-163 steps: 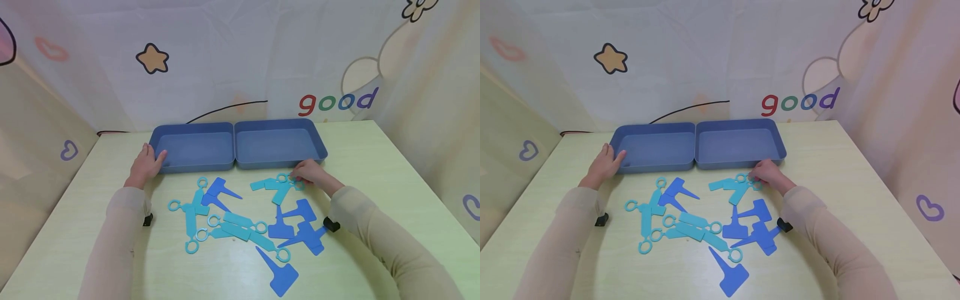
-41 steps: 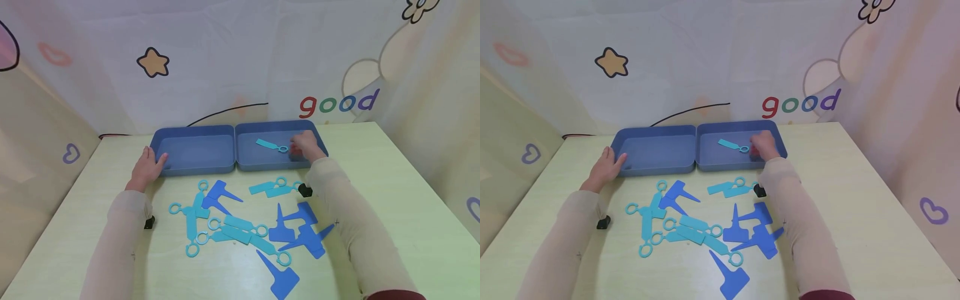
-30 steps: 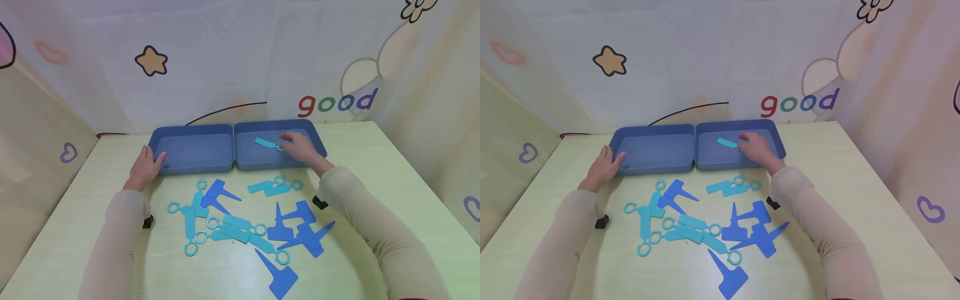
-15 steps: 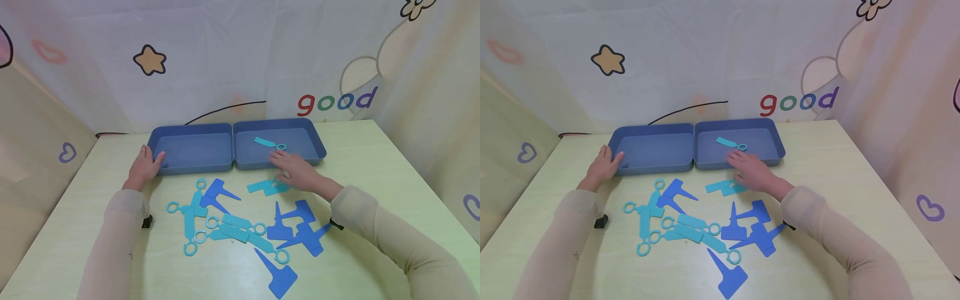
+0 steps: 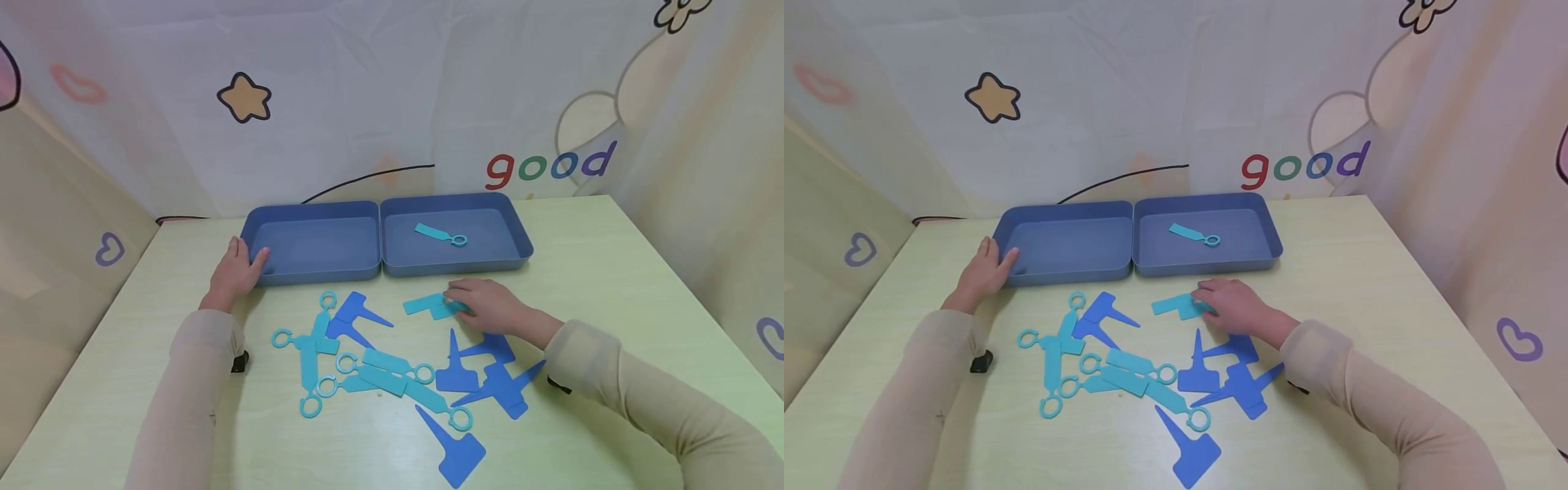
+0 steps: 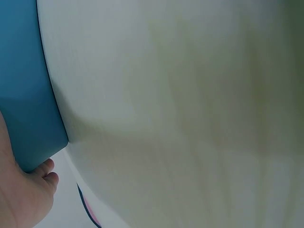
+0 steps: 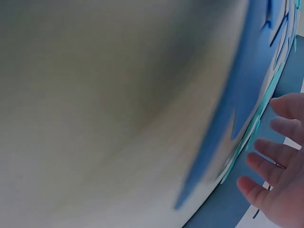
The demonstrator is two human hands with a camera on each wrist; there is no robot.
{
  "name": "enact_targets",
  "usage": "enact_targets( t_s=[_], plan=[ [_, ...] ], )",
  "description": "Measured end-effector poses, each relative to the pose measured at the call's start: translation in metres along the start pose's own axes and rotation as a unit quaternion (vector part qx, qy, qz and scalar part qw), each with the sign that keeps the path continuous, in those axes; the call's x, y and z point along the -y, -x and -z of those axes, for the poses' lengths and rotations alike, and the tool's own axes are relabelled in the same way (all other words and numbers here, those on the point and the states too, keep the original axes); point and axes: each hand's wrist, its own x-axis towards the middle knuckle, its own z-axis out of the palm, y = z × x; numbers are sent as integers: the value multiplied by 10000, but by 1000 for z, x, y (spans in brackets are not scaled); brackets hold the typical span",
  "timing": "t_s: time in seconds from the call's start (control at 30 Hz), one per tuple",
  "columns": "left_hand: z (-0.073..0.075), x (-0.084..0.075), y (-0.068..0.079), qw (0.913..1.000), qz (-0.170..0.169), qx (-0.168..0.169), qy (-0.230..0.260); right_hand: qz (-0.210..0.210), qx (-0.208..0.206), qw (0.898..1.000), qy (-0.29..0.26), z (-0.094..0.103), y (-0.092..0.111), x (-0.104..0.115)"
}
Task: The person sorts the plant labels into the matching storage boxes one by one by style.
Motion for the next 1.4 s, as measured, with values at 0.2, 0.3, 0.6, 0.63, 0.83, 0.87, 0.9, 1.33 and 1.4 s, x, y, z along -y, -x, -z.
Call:
enact_targets(
  t_s=[0.2,0.3,0.6,0.63,0.83,0.87,0.9,1.33,1.4],
  plan=[
    [-1,1,-2,10000,-19,-4,-11,-51,-20,10000,-64,-2,-1,-3],
    [-2,2,-3,10000,-25,-12,-25,-79,48,9999,-135,-2,-3,-5],
    [-3,2,-6,10000,11,-38,-8,-116,142,9995,-265,-2,-13,-8],
    [-3,1,-6,10000,19,-42,-7,-132,144,9994,-278,-1,-13,-8],
    [-3,0,-5,10000,52,-26,-24,-252,195,9990,-327,3,-14,-5],
    [-3,0,-4,10000,47,-22,-29,-263,202,9989,-344,3,-14,-4],
    [-2,0,-4,10000,42,-15,-30,-273,207,9987,-366,3,-14,-4],
    [-2,1,-2,10000,54,72,-7,366,-590,9976,40,7,-8,-4],
    [-2,2,-3,10000,45,60,-5,594,-970,9935,81,10,-8,-4]
  ],
)
